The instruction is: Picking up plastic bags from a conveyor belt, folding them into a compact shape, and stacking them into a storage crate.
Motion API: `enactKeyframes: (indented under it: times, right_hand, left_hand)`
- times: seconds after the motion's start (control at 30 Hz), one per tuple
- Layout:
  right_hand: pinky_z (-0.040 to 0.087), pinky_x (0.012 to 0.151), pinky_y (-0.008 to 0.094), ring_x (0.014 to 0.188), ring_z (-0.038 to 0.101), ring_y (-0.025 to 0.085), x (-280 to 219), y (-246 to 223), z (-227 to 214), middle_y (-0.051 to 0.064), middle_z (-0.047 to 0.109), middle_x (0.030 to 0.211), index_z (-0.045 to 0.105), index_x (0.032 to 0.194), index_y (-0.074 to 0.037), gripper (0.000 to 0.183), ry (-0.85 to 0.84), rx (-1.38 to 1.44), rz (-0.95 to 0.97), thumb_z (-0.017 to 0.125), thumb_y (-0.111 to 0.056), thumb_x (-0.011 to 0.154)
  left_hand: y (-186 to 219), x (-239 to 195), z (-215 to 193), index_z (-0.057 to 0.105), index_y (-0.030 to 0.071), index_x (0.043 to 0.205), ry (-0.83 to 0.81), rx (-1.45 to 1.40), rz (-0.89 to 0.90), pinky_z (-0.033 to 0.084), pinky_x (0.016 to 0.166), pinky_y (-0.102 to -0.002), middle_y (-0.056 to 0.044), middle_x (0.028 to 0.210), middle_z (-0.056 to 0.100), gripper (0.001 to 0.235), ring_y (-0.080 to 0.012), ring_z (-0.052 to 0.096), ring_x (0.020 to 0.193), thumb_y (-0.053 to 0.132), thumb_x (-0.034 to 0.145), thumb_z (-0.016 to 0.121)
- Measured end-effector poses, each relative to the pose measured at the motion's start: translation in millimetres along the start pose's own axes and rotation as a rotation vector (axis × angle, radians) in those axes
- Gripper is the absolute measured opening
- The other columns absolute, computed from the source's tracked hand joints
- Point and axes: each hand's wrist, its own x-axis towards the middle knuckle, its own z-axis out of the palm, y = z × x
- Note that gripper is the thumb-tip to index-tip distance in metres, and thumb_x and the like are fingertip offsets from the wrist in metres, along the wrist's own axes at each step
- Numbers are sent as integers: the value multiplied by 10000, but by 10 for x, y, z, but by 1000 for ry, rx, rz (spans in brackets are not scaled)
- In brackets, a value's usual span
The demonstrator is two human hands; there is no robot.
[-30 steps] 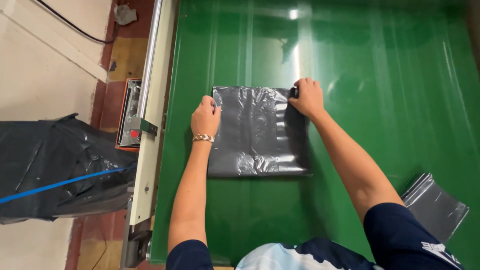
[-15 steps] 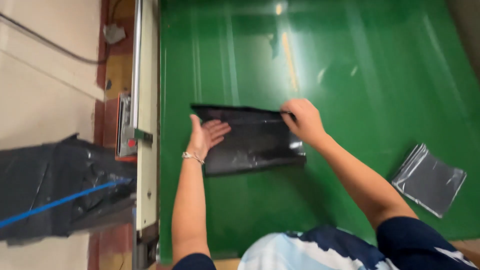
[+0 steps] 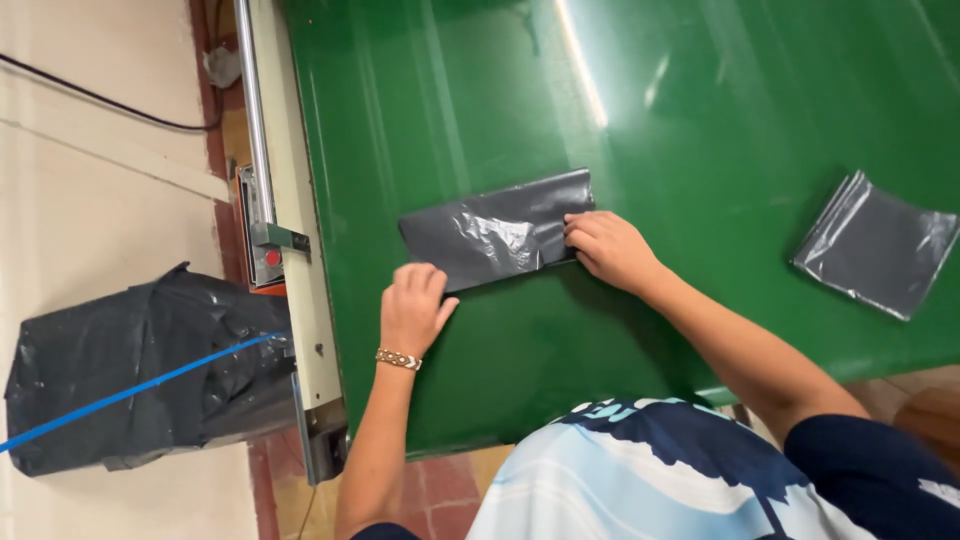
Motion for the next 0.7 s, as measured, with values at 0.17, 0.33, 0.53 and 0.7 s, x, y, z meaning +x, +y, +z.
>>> enactKeyframes:
  times: [0.17, 0.33, 0.53, 0.7]
  right_hand:
    - [513, 970, 431, 1123, 652, 284, 146, -216, 90, 86, 642, 1026, 607, 911, -104, 330, -69, -213, -14, 714, -230, 626]
    - [404, 1107, 538, 1288, 527, 417, 345, -937, 143, 255, 555, 1327, 529, 1283, 38, 754, -201, 5, -174, 775, -124, 589]
    - [468, 1046, 501, 1172, 647, 332, -378, -1250, 183, 133, 696, 1176, 668, 1142, -40, 241, -23, 474, -32, 634, -137, 924]
    - [558, 801, 394, 831, 706, 157, -738, -950, 335, 17, 726, 812, 715, 916, -122, 104, -40, 927, 593, 628, -165, 956]
  left_hand:
    - [-50, 102, 36, 544, 217, 836, 262, 393, 526, 404, 555, -287, 45, 761, 427, 129, -156, 503, 737, 236, 963, 527]
    - [297, 186, -65, 525, 211, 732, -67, 191, 542, 462, 543, -350, 16, 684, 515, 171, -204, 585, 671, 312, 862, 575]
    - [963, 482, -390, 717, 134, 959, -729, -610, 311, 547, 837, -471, -142, 946, 732, 269, -387, 692, 938, 337, 911, 547]
    - [606, 1007, 151, 675, 47, 936, -1015, -1152, -393, 594, 735, -229, -185, 1031, 755, 700, -249, 761, 917, 457, 1034, 117]
